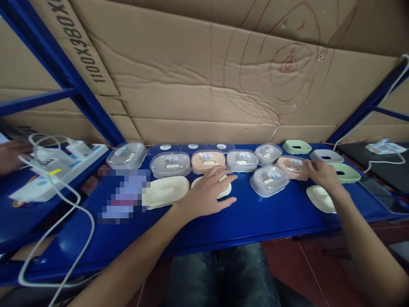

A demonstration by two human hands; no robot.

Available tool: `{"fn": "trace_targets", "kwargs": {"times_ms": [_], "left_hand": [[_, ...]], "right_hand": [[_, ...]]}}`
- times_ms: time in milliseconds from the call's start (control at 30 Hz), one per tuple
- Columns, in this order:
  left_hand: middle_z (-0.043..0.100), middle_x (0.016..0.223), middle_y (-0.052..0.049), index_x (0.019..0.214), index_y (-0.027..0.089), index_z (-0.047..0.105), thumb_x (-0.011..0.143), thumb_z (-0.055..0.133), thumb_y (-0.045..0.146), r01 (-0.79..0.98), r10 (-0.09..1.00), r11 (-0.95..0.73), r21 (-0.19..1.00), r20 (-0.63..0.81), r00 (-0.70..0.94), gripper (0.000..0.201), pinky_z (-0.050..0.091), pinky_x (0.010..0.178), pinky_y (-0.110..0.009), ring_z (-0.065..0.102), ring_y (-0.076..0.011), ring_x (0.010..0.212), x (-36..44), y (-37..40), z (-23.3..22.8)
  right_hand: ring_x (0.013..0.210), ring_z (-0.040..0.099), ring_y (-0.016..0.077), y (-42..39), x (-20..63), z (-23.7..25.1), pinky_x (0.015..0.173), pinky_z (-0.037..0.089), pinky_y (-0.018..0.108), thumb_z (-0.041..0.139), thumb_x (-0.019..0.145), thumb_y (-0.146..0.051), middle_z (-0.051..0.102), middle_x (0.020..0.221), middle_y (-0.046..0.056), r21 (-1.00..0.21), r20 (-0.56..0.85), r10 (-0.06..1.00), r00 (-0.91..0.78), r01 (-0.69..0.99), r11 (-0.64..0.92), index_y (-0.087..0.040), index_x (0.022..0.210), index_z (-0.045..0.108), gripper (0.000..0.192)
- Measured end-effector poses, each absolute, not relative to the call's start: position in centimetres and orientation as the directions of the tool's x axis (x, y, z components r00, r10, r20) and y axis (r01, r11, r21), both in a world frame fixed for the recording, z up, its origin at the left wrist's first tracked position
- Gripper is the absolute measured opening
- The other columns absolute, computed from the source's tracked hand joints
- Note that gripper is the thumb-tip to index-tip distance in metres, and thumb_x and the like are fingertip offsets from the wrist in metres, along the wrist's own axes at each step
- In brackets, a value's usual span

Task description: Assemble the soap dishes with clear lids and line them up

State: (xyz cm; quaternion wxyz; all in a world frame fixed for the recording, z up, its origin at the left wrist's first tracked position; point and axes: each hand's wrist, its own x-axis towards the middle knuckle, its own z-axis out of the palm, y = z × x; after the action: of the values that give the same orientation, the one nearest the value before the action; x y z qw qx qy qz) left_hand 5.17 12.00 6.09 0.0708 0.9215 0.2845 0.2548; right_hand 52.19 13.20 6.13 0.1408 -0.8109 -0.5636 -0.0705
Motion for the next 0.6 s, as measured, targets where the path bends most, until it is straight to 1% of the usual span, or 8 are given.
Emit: {"fn": "trace_targets", "kwargs": {"times_ms": [100,200,233,300,367,400,500,600], "left_hand": [[0.063,0.159,-0.015,0.159,0.022,0.057,0.103,0.075,0.048,0.479,0.512,-0.858,0.186,0.398,0.761,0.064,0.044,0.130,-0.061,0.045,-0.0385,0.160,5.3,11.7,5.5],[0.064,0.158,-0.016,0.156,0.020,0.060,0.104,0.072,0.050,0.481,0.499,-0.863,0.151,0.391,0.773,0.062,0.044,0.130,-0.061,0.043,-0.0389,0.161,5.3,11.6,5.3],[0.064,0.157,-0.016,0.155,0.019,0.061,0.104,0.072,0.051,0.487,0.500,-0.862,0.141,0.395,0.771,0.061,0.044,0.130,-0.062,0.043,-0.0394,0.161,5.3,11.7,5.3],[0.065,0.155,-0.017,0.153,0.017,0.063,0.104,0.072,0.052,0.498,0.502,-0.858,0.123,0.408,0.763,0.061,0.043,0.131,-0.062,0.044,-0.0402,0.160,5.3,11.7,5.3],[0.067,0.152,-0.017,0.151,0.016,0.064,0.105,0.071,0.052,0.506,0.503,-0.855,0.116,0.421,0.755,0.058,0.044,0.131,-0.061,0.045,-0.0403,0.159,5.3,11.8,5.3],[0.067,0.151,-0.017,0.150,0.016,0.065,0.106,0.070,0.052,0.507,0.505,-0.854,0.116,0.423,0.753,0.057,0.044,0.130,-0.061,0.045,-0.0402,0.159,5.3,11.8,5.3],[0.068,0.148,-0.016,0.147,0.017,0.066,0.106,0.069,0.051,0.507,0.509,-0.853,0.127,0.422,0.750,0.053,0.046,0.129,-0.061,0.046,-0.0403,0.158,5.2,11.9,5.2],[0.069,0.146,-0.015,0.144,0.018,0.068,0.107,0.069,0.049,0.510,0.519,-0.848,0.144,0.419,0.745,0.048,0.048,0.128,-0.061,0.047,-0.0401,0.158,5.3,12.0,5.1]], "right_hand": [[0.099,0.075,0.0372,13.0,51.5,6.1,0.083,0.045,0.041,0.043,0.112,-0.049,0.081,0.102,0.027,-0.137,0.265,0.883,0.387,0.922,-0.363,-0.009,0.120,0.078,0.053],[0.127,0.070,0.0396,12.1,50.5,6.7,0.102,0.048,0.043,0.045,0.112,-0.059,0.075,0.132,0.030,-0.127,0.344,0.879,0.331,0.943,-0.306,-0.006,0.145,0.067,0.067],[0.136,0.065,0.0408,11.7,50.0,7.1,0.110,0.047,0.046,0.046,0.110,-0.063,0.071,0.141,0.031,-0.113,0.390,0.881,0.267,0.964,-0.242,-0.005,0.151,0.062,0.072],[0.149,0.055,0.0429,10.5,48.8,7.7,0.123,0.042,0.052,0.050,0.107,-0.070,0.061,0.156,0.031,-0.058,0.462,0.884,0.066,0.997,-0.044,-0.007,0.159,0.057,0.081],[0.156,0.048,0.0445,9.3,47.3,8.1,0.128,0.038,0.059,0.057,0.102,-0.077,0.054,0.164,0.027,-0.001,0.466,0.871,-0.157,0.984,0.178,-0.014,0.164,0.053,0.088],[0.159,0.045,0.0452,8.7,46.5,8.2,0.129,0.037,0.062,0.060,0.099,-0.080,0.052,0.167,0.025,0.017,0.446,0.863,-0.236,0.967,0.256,-0.018,0.166,0.051,0.092],[0.161,0.041,0.0478,7.8,44.3,7.7,0.131,0.031,0.071,0.069,0.091,-0.084,0.051,0.170,0.018,0.060,0.373,0.847,-0.378,0.921,0.384,-0.029,0.165,0.051,0.094],[0.162,0.042,0.0463,7.7,42.5,6.4,0.132,0.027,0.074,0.071,0.094,-0.077,0.052,0.171,0.014,0.081,0.327,0.832,-0.447,0.891,0.447,-0.034,0.165,0.051,0.085]]}}
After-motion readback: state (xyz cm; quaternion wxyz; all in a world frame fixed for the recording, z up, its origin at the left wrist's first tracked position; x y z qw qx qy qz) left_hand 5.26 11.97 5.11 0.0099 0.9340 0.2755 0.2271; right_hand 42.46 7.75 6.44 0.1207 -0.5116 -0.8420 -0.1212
